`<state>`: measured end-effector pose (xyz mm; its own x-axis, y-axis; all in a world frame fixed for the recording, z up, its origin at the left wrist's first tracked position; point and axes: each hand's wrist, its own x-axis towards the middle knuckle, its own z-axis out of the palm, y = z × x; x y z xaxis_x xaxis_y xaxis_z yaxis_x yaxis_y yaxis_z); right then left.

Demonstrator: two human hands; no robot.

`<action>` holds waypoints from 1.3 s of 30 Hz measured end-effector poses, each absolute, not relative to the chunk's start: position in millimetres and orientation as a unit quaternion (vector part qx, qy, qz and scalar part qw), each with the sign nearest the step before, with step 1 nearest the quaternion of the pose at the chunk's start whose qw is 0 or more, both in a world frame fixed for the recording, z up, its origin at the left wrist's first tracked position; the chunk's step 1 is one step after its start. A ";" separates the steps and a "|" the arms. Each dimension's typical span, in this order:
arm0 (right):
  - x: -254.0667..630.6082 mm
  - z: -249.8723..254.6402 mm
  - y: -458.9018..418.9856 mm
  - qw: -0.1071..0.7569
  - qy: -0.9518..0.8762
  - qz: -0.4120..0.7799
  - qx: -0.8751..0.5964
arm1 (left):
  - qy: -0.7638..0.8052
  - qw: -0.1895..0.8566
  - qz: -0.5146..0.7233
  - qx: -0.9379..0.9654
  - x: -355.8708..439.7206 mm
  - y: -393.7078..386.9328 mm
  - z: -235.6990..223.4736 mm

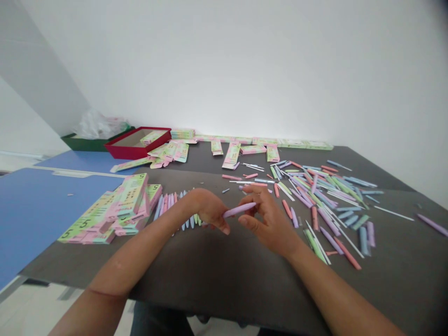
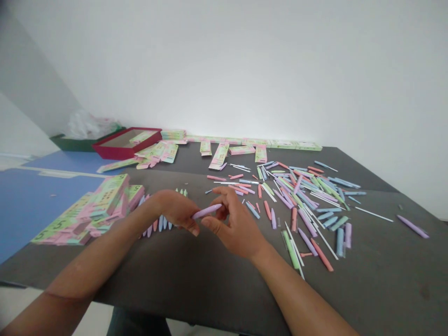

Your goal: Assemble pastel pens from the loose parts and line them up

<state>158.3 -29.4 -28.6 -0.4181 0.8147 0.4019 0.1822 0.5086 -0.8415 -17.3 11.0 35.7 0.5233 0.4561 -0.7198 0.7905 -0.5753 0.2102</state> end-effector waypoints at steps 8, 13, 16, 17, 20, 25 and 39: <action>165.1 -12.2 -31.4 0.372 -0.817 0.205 -0.389 | 0.387 0.266 -0.325 0.821 -17.8 12.7 30.3; 161.1 -14.4 -32.9 0.363 -0.818 0.205 -0.396 | 0.384 0.267 -0.332 0.819 -15.2 11.1 32.7; 160.7 -15.2 -33.3 0.389 -0.799 0.249 -0.385 | 0.384 0.265 -0.340 0.817 -15.8 11.1 34.4; 161.9 -14.9 -32.6 0.400 -0.791 0.266 -0.379 | 0.386 0.267 -0.335 0.817 -16.7 11.3 34.6; 170.8 -11.7 -26.9 0.453 -0.742 0.325 -0.372 | 0.392 0.274 -0.323 0.817 -19.8 12.7 34.1; 182.3 -7.4 -20.9 0.495 -0.696 0.373 -0.364 | 0.395 0.290 -0.326 0.808 -18.6 14.4 32.7; 175.2 -6.5 -24.0 0.551 -0.680 0.303 -0.376 | 0.362 0.267 -0.351 0.822 -14.7 13.3 34.9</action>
<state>175.2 -24.0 -6.5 -0.1095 0.8459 0.5220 0.1776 0.5333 -0.8271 -14.7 13.3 34.9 0.4927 0.4074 -0.7690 0.7813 -0.5962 0.1847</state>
